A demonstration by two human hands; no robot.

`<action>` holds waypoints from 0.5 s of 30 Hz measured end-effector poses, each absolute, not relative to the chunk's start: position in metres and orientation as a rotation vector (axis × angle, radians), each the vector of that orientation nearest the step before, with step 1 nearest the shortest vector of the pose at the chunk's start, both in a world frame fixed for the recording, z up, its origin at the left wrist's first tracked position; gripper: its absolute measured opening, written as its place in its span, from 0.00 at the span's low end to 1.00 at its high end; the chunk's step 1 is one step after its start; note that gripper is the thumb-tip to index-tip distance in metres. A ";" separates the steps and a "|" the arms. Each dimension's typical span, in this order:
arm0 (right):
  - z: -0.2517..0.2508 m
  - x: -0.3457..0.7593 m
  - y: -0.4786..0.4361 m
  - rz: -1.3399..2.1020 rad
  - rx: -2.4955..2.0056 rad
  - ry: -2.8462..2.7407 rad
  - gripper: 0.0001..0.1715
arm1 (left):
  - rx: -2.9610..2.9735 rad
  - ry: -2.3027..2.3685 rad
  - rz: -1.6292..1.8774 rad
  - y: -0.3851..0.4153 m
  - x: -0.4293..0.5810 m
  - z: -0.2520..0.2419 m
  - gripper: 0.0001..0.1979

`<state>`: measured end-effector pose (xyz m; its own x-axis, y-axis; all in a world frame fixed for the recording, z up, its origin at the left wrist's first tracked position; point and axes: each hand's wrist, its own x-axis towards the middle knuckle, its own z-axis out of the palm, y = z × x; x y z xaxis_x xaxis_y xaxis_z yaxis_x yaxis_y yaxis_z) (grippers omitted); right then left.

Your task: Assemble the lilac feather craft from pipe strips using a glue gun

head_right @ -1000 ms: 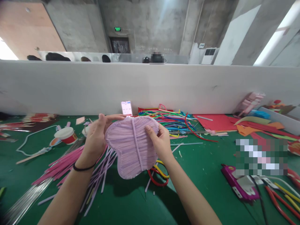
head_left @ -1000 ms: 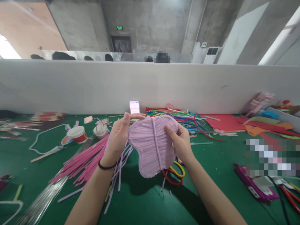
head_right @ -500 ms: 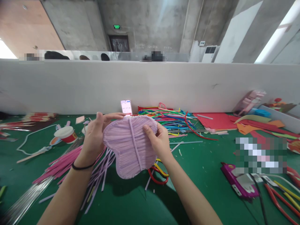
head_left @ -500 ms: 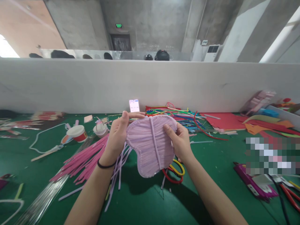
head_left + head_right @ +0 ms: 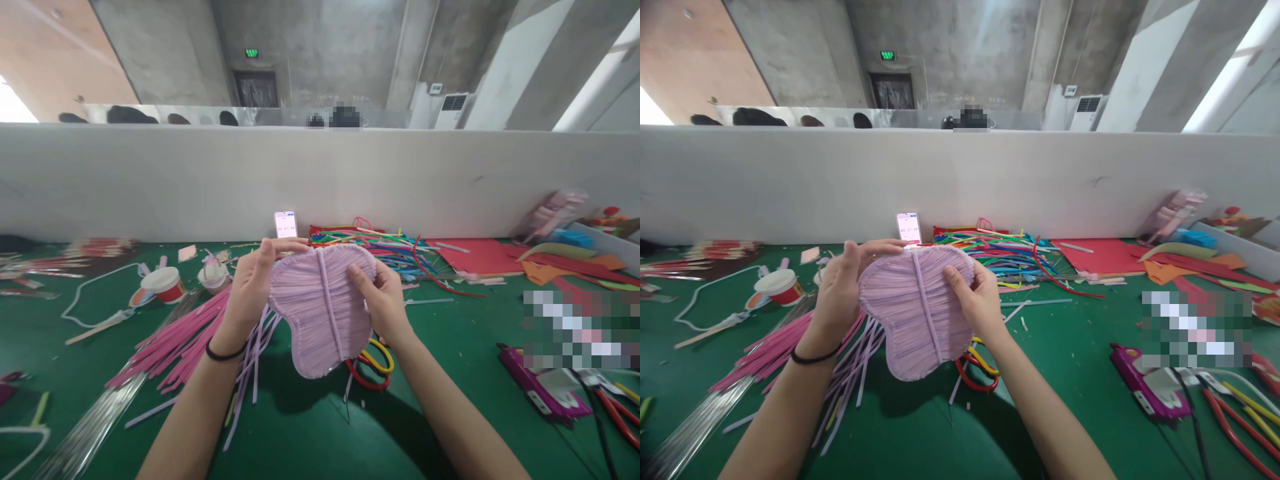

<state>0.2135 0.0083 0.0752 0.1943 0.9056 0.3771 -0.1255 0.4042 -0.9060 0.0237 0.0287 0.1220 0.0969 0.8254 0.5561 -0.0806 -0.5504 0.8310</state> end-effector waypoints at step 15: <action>0.075 0.213 0.009 0.864 -0.899 -1.131 0.18 | 1.674 0.760 1.531 0.028 0.023 0.123 0.30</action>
<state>0.2135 0.0088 0.0751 0.2053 0.9090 0.3626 -0.1109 0.3897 -0.9142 0.0229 0.0280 0.1232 0.1160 0.8206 0.5596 -0.0507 -0.5578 0.8284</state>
